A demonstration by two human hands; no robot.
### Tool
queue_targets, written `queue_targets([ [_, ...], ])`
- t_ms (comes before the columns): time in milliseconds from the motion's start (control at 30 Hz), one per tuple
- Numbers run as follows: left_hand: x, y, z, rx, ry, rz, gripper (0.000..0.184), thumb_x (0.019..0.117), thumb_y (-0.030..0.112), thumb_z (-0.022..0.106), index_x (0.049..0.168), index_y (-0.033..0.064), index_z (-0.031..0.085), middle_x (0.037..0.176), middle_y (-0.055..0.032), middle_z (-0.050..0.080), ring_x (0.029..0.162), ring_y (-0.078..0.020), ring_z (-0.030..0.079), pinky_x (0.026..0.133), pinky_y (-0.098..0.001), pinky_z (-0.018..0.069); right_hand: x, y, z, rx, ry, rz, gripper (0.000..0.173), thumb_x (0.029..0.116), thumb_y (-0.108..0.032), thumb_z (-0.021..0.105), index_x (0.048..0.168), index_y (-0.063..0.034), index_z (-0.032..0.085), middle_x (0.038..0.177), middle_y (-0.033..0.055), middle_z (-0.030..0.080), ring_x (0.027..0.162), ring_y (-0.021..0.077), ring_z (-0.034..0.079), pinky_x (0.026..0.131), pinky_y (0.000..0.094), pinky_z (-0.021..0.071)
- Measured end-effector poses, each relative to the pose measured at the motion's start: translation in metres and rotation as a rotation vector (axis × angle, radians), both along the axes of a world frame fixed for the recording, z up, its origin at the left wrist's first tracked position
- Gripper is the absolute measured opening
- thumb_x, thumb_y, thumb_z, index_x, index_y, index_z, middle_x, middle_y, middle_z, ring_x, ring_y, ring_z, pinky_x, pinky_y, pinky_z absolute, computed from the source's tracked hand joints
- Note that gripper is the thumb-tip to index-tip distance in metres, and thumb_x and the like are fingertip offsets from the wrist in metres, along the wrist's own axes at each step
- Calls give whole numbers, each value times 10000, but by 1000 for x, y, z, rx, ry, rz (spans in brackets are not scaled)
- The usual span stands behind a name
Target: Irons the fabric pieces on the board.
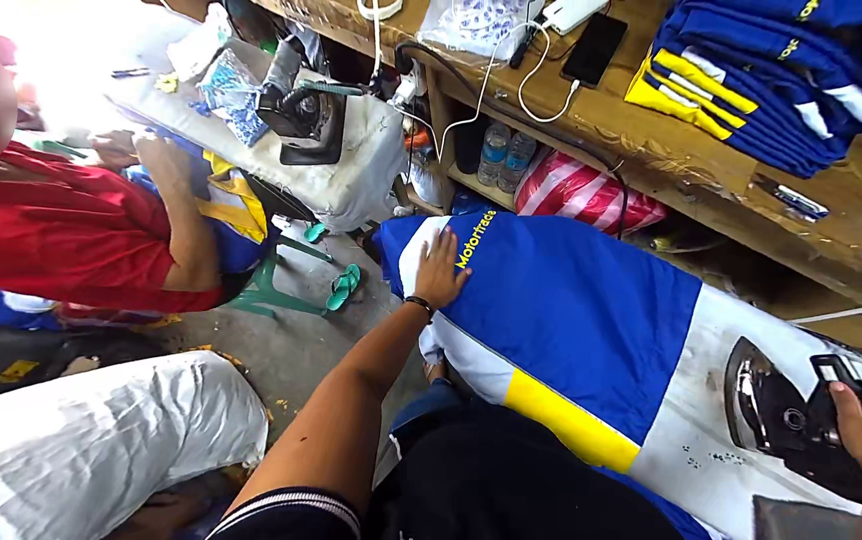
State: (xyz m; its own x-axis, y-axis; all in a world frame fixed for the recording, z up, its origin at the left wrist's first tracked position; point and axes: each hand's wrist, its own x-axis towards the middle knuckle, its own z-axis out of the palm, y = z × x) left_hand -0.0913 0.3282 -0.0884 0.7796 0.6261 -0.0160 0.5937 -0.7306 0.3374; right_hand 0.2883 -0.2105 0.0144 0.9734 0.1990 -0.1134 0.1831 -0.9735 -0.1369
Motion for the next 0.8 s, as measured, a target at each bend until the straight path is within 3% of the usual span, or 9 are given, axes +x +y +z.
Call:
queue_targets([
  [33,5,-13,-5,-11,8,-48,778,1051,470,469,1599,-42,262,1699,-204,194,1587,-376,134,1259,-602,116,11,-5,1,25,153,16,755,1054,-606,420,1326,71,612,1270,381,612,1177,520,605,1009,713,410],
  [67,7,-26,-9,-13,6,-81,777,1051,470,475,1598,-40,266,1699,-197,201,1584,-371,155,1260,-588,133,18,-8,1,73,280,12,717,1071,-591,384,1287,48,629,1138,296,676,969,395,674,894,621,498],
  [133,6,-50,-17,18,-3,-155,789,1042,495,456,1598,-34,274,1700,-195,202,1582,-366,167,1260,-588,150,28,-9,0,202,388,-28,656,1069,-552,435,1220,50,647,980,220,691,749,273,645,768,536,527],
  [200,-1,-73,-25,35,-11,-262,808,1034,529,435,1596,-31,286,1705,-178,195,1589,-345,148,1264,-591,130,28,2,-3,264,401,-65,588,1064,-542,466,1206,4,628,788,76,620,581,134,574,603,379,538],
  [300,-15,-104,-30,-63,42,-430,823,1050,574,357,1624,-1,223,1722,-151,146,1603,-308,86,1273,-590,76,15,18,-3,348,429,-87,544,1034,-560,521,1224,-55,588,664,-4,535,475,87,533,477,307,513],
  [433,-26,-132,-30,-157,1,-603,817,1040,555,411,1618,3,245,1711,-154,193,1591,-311,159,1273,-568,129,-13,77,18,250,440,60,558,1017,-563,557,1112,-17,620,613,9,506,447,100,484,454,313,467],
  [633,-34,-141,-26,-184,-49,-869,844,1009,567,480,1602,-5,293,1699,-160,231,1588,-324,169,1276,-545,135,-96,233,67,225,498,511,531,1033,-500,514,1085,15,634,662,26,524,516,111,506,535,337,488],
  [733,-33,-137,-26,-220,-47,-914,864,997,580,492,1602,-5,295,1702,-157,224,1591,-325,155,1279,-549,117,-147,322,65,180,431,715,484,1018,-444,609,1018,35,673,747,179,616,670,317,609,672,570,504],
  [800,-32,-136,-26,-245,-37,-919,889,985,599,506,1606,2,288,1705,-150,221,1594,-315,145,1283,-548,96,-183,376,58,90,369,819,514,987,-534,626,977,-26,696,784,195,657,771,401,657,706,644,500],
])
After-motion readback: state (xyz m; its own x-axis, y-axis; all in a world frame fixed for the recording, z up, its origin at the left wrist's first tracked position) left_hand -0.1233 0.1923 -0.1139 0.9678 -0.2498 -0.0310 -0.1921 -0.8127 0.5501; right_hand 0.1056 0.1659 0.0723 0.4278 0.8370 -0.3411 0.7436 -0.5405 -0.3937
